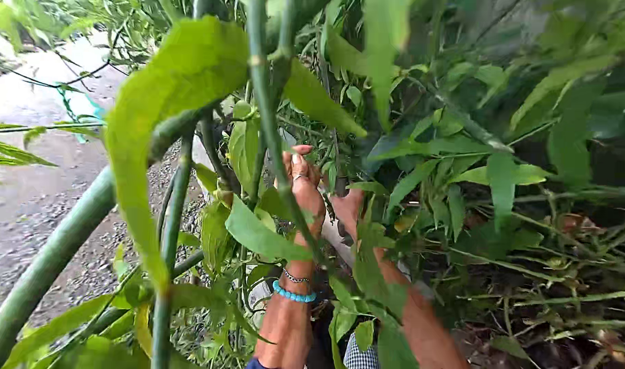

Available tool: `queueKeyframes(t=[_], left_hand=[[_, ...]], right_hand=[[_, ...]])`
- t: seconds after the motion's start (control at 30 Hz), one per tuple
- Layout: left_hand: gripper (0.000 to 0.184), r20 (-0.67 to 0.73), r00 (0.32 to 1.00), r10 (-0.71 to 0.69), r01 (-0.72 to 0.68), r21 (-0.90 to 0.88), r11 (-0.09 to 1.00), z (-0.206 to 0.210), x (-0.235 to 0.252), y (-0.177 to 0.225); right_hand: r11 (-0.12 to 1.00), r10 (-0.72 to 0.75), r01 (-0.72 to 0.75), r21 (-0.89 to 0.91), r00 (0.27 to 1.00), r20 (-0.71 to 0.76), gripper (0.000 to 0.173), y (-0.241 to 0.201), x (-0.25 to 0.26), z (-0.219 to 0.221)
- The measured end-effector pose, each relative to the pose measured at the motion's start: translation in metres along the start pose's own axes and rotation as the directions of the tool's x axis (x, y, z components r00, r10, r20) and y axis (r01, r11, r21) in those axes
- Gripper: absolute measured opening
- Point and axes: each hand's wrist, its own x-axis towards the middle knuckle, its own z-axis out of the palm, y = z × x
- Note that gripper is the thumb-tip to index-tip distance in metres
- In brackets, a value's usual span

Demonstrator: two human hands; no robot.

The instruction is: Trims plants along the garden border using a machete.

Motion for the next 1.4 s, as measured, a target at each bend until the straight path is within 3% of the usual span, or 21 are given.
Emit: queueKeyframes(t=[0.1, 0.23, 0.3, 0.43, 0.57, 0.7, 0.8, 0.9, 1.0, 1.1, 1.17, 1.3, 1.4], left_hand=[[0.025, 0.002, 1.0, -0.012, 0.012, -0.048, 0.999, -0.005, 0.008, 0.002], [0.024, 0.032, 0.976, -0.215, 0.216, -0.021, 0.976, -0.03, 0.0, -0.002], [0.025, 0.043, 0.961, -0.274, 0.275, -0.023, 0.961, -0.038, -0.004, 0.005], [0.025, 0.013, 0.981, -0.193, 0.194, -0.08, 0.978, -0.023, 0.003, 0.012], [0.027, 0.009, 0.998, -0.06, 0.06, -0.09, 0.994, -0.012, -0.001, 0.01], [0.025, -0.008, 1.0, -0.008, 0.008, -0.025, 1.0, 0.005, -0.001, 0.015], [0.026, 0.001, 1.0, -0.028, 0.028, 0.032, 0.999, 0.004, -0.006, 0.009], [0.028, 0.031, 0.997, -0.065, 0.064, 0.03, 0.997, -0.008, -0.008, 0.009], [0.027, 0.003, 0.996, -0.088, 0.088, 0.057, 0.994, -0.009, -0.007, 0.014], [0.025, -0.006, 0.994, -0.107, 0.107, 0.032, 0.994, -0.012, 0.0, 0.014], [0.026, -0.014, 0.986, -0.163, 0.163, -0.016, 0.986, -0.016, 0.004, 0.016], [0.025, -0.023, 0.975, -0.22, 0.217, -0.094, 0.972, -0.01, 0.002, 0.025], [0.027, -0.053, 0.983, -0.176, 0.17, -0.097, 0.981, -0.004, -0.004, 0.017]], right_hand=[[0.999, -0.016, 0.018, 0.027, 0.998, -0.067, 0.051, 0.014, -0.005, 0.01], [0.988, 0.147, -0.148, -0.033, 0.988, -0.041, 0.052, 0.035, -0.054, 0.005], [0.99, 0.128, -0.131, -0.048, 0.989, -0.069, 0.048, 0.056, -0.084, 0.007], [0.991, 0.09, -0.104, -0.081, 0.983, -0.158, 0.041, 0.089, -0.132, 0.011], [0.988, 0.081, -0.097, -0.117, 0.987, -0.137, 0.042, 0.073, -0.085, 0.01], [0.992, -0.061, 0.04, -0.118, 0.982, -0.18, 0.044, 0.053, -0.031, 0.023], [0.992, -0.001, -0.002, -0.126, 1.0, -0.023, 0.054, 0.016, -0.001, 0.009], [0.997, -0.073, 0.071, -0.034, 0.997, -0.038, 0.056, 0.018, 0.016, 0.015], [0.989, -0.105, 0.099, -0.111, 0.993, -0.055, 0.052, 0.023, 0.025, 0.019], [0.994, -0.06, 0.054, -0.091, 0.996, -0.059, 0.057, 0.021, -0.007, 0.005], [0.992, -0.11, 0.099, -0.082, 0.984, -0.138, 0.055, 0.04, -0.042, 0.006], [0.992, 0.06, -0.076, -0.106, 0.988, -0.142, 0.042, 0.081, -0.116, -0.002], [0.995, 0.013, -0.032, -0.093, 0.981, -0.194, 0.039, 0.093, -0.109, 0.007]])
